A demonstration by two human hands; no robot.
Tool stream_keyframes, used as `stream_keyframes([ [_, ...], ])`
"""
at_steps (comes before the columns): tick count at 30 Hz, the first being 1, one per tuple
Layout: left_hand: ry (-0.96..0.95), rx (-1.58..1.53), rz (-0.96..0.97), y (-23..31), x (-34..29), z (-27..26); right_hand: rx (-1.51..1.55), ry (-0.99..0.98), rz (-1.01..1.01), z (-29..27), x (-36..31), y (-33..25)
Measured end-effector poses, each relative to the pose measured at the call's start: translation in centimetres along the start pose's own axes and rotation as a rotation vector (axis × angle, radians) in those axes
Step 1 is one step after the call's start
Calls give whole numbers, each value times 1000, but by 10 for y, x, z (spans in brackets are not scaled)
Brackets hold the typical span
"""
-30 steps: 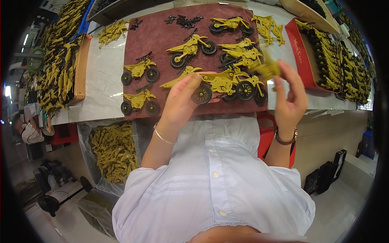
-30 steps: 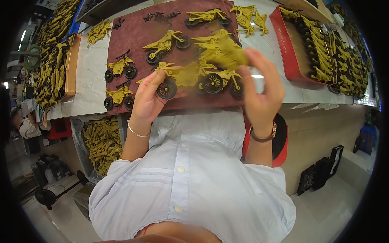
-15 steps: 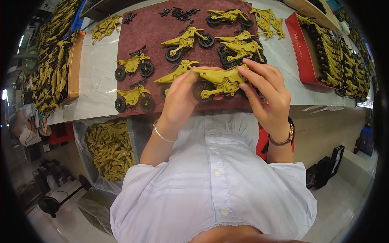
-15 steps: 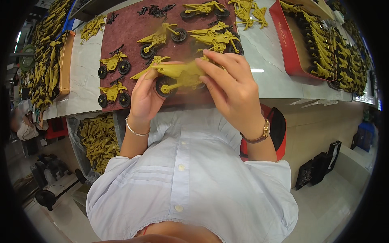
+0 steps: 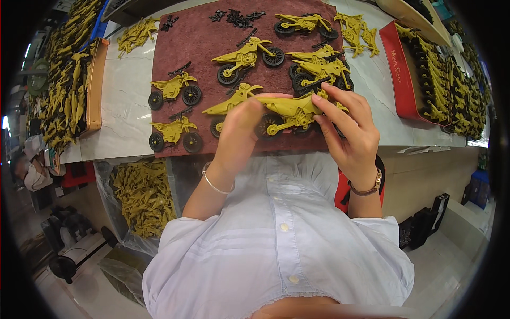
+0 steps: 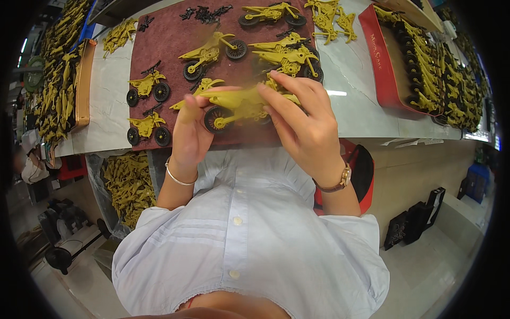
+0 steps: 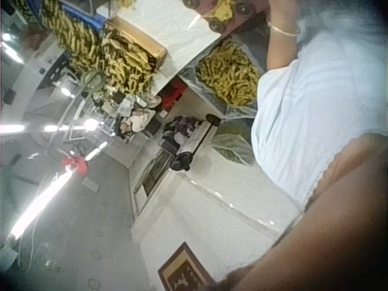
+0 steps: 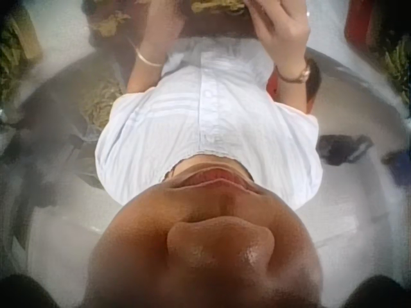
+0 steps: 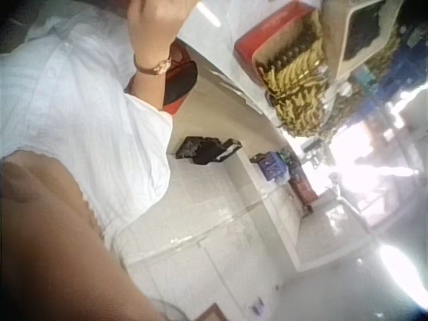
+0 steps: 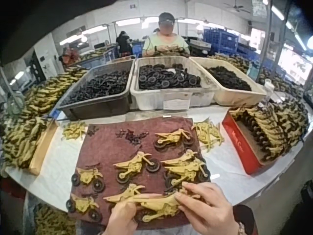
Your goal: The person assembles plastic toy motorcycles by hand, attaching toy wheels and small plastic components to yellow toy motorcycle frames.
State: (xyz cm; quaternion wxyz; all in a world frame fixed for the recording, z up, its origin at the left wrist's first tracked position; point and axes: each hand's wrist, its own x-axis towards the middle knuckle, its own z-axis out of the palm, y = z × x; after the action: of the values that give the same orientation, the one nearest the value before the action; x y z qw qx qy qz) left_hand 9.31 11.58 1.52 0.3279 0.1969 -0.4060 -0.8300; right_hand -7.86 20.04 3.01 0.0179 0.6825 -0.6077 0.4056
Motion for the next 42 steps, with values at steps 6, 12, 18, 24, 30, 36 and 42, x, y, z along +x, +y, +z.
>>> stream_keyframes([
  [6, 71, 303, 87, 0, 2, 6, -6, 52, -29, 1, -4, 6],
  [12, -26, 371, 83, 2, 1, 4, 780, 39, 416, 2, 1, 11],
  [18, -74, 416, 128, 6, 2, 3, 1115, -215, 575, -1, 2, 16],
  [24, -109, 445, 160, 7, 5, -3, 1077, -171, 484, 2, 3, 18],
  [30, -16, 233, 52, 1, 15, -3, 1212, -55, 656, 14, -6, 22],
  [36, 95, 10, -2, -14, 9, 1, 1476, 225, 894, 23, 2, 6],
  [42, 142, 298, 226, -14, 10, 4, 1206, -56, 771, 17, -1, 11],
])
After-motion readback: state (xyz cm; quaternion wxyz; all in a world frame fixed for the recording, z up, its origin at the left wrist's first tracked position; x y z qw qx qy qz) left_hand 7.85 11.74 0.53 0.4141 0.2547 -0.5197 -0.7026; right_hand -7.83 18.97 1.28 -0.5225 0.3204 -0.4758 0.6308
